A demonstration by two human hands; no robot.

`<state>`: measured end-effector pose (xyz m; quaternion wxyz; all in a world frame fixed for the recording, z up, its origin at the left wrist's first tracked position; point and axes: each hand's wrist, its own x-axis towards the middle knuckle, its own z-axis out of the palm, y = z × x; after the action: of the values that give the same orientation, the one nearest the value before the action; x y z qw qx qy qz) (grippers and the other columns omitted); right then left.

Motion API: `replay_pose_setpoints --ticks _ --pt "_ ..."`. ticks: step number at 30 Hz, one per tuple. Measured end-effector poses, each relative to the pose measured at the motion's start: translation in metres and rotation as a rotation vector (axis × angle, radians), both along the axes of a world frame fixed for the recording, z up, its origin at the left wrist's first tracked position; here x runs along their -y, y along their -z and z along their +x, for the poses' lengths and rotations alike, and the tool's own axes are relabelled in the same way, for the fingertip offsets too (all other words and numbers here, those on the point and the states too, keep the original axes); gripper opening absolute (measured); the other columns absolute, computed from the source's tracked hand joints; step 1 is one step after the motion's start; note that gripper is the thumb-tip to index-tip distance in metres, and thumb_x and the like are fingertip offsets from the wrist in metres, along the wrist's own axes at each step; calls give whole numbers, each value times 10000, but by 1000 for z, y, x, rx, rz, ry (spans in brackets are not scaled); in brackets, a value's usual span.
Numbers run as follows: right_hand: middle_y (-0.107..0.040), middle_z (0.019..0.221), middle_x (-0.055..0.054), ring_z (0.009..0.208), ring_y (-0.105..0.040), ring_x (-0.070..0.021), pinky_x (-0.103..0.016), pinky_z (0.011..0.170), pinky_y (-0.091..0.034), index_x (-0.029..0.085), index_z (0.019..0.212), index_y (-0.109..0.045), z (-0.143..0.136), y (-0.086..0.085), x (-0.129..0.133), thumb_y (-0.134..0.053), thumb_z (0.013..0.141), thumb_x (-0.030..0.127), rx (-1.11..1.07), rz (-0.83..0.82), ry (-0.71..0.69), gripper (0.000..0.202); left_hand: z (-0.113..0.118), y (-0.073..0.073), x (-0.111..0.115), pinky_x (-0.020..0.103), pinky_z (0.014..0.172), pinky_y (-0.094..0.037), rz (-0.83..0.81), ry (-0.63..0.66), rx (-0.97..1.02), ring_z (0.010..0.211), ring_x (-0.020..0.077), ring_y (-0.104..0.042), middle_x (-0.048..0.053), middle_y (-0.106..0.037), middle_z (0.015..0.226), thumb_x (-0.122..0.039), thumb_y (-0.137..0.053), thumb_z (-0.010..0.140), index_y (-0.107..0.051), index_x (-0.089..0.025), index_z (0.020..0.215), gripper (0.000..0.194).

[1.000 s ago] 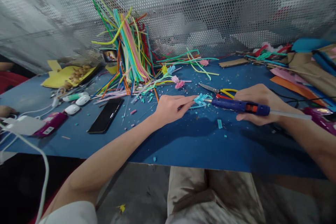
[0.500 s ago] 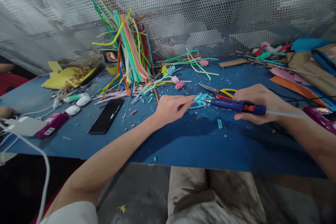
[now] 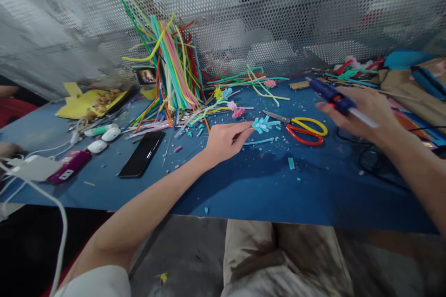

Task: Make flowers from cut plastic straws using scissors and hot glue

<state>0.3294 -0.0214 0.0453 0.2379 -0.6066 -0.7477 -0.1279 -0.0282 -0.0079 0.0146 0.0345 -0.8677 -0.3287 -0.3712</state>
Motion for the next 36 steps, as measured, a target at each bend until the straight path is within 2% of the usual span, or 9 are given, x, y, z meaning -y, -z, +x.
replay_pose_setpoints --ticks 3,6,8,10,14,16,23,29,36 --pt "-652 1062 -226 983 -624 -383 -408 741 -441 108 1108 -594 17 17 -13 -528 862 550 277 -185 249 509 0 1 -2 225 707 -540 22 15 4 821 148 -735 39 -776 925 -344 -521 995 -731 -189 1070 272" --pt "-504 1312 -329 1226 -482 -501 -552 899 -410 61 1322 -508 29 29 -20 -541 863 530 296 -272 348 657 1 -1 -2 249 800 -541 -12 67 -11 899 154 -710 68 -751 975 -286 -469 1015 -702 -158 1081 274" --pt "-449 1414 -280 1299 -412 -494 -600 964 -364 127 1405 -467 25 26 -19 -515 894 485 233 -208 211 626 1 -1 -2 264 840 -535 -40 90 -21 918 156 -693 80 -735 970 -262 -433 1026 -678 -142 1123 289" --pt "-543 1346 -210 1270 -468 -396 -533 1003 -372 163 1356 -521 10 16 -12 -487 927 434 107 -161 -85 509 1 -2 -3 276 859 -529 -44 92 -25 915 157 -684 70 -731 933 -256 -425 1028 -650 -141 1194 303" --pt "-692 1050 -61 982 -620 -215 -357 911 -452 239 1007 -691 -31 1 8 -571 916 459 -90 -538 -748 266 1 -2 -3 304 871 -509 -57 112 -90 850 148 -669 28 -748 902 -263 -434 1029 -619 -181 1285 326" --pt "-698 1004 -34 991 -616 -208 -350 919 -444 257 952 -708 -46 5 14 -599 908 456 -74 -672 -868 231 1 -2 -3 310 868 -498 -69 124 -123 823 144 -659 19 -757 914 -281 -443 1029 -648 -200 1251 313" --pt "-670 987 -36 982 -601 -193 -329 905 -429 253 939 -716 -54 26 9 -544 960 444 -34 -705 -935 257 3 -3 -1 298 797 -488 -87 114 -107 760 149 -600 10 -766 889 -326 -498 1011 -696 -220 1199 293" --pt "-653 981 -49 947 -595 -182 -322 885 -422 234 947 -710 -56 27 11 -484 997 418 4 -637 -969 296 4 -3 1 302 779 -480 -85 132 -124 740 149 -564 19 -765 902 -328 -517 1003 -708 -226 1191 286" --pt "-637 968 -73 917 -569 -200 -350 874 -423 202 926 -605 -58 26 16 -421 1012 387 -30 -616 -870 275 3 0 -2 296 790 -478 -77 149 -110 749 148 -554 12 -765 926 -305 -533 996 -694 -228 1208 277"
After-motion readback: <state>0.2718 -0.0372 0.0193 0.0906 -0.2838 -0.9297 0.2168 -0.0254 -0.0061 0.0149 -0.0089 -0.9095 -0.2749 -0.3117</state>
